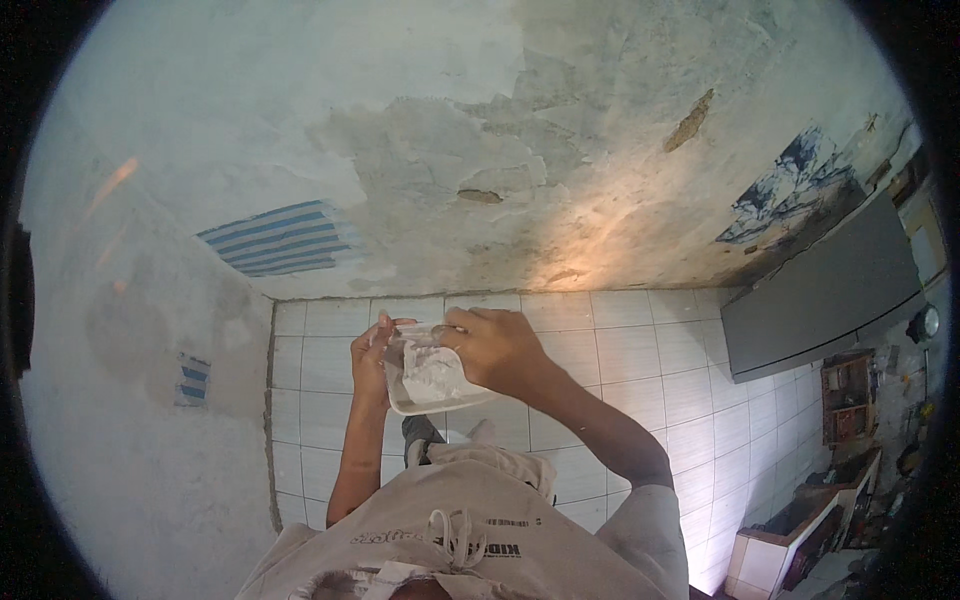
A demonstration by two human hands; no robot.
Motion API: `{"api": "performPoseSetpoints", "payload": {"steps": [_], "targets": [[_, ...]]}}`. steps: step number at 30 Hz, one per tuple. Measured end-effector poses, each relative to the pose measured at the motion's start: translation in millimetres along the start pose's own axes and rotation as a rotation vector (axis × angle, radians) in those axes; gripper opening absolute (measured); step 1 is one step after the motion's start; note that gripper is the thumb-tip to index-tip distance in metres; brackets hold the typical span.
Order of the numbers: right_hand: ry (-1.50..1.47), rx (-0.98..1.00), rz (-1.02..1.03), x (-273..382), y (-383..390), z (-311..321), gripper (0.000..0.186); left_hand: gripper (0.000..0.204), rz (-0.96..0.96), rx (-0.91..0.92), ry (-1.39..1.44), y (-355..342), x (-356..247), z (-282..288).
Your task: The person scoops plaster powder into a container, mixes the paste with a putty knife, and applies the mixture onto a damaged wall using the putty knife.
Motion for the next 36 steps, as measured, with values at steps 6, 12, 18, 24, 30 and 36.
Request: {"api": "performPoseSetpoints", "payload": {"steps": [6,12,18,24,30,36], "targets": [[0.16,0.046,0.093,18,20,-35,0.034,0.05,-0.057,0.012,-0.086,2,-3,1],[0.18,-0.048,0.106,14,11,-15,0.027,0.05,-0.084,0.013,-0.014,2,-11,-2],[0.29,-0.032,0.056,8,-1,-34,0.033,0.046,-0.135,0.033,-0.012,-1,-10,0],[0.157,-0.056,0.095,18,12,-43,0.037,0.047,-0.099,-0.014,0.035,0,-2,13],[0.109,-0.015,0.039,19,9,-22,0.039,0.048,-0.093,-0.043,0.026,1,-2,14],[0.231,-0.041,-0.038,5,4,-31,0.04,0.048,-0.14,-0.017,0.005,2,-2,12]]}}
Point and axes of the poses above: each hand's wrist, its own y-axis away from the middle knuckle, its own z-axis out of the back of the hand, x = y × z, the point moved 5 cm from there along -y, towards the middle knuckle, and after that the axes turned 9 degrees about x, right-handed, at the moved point
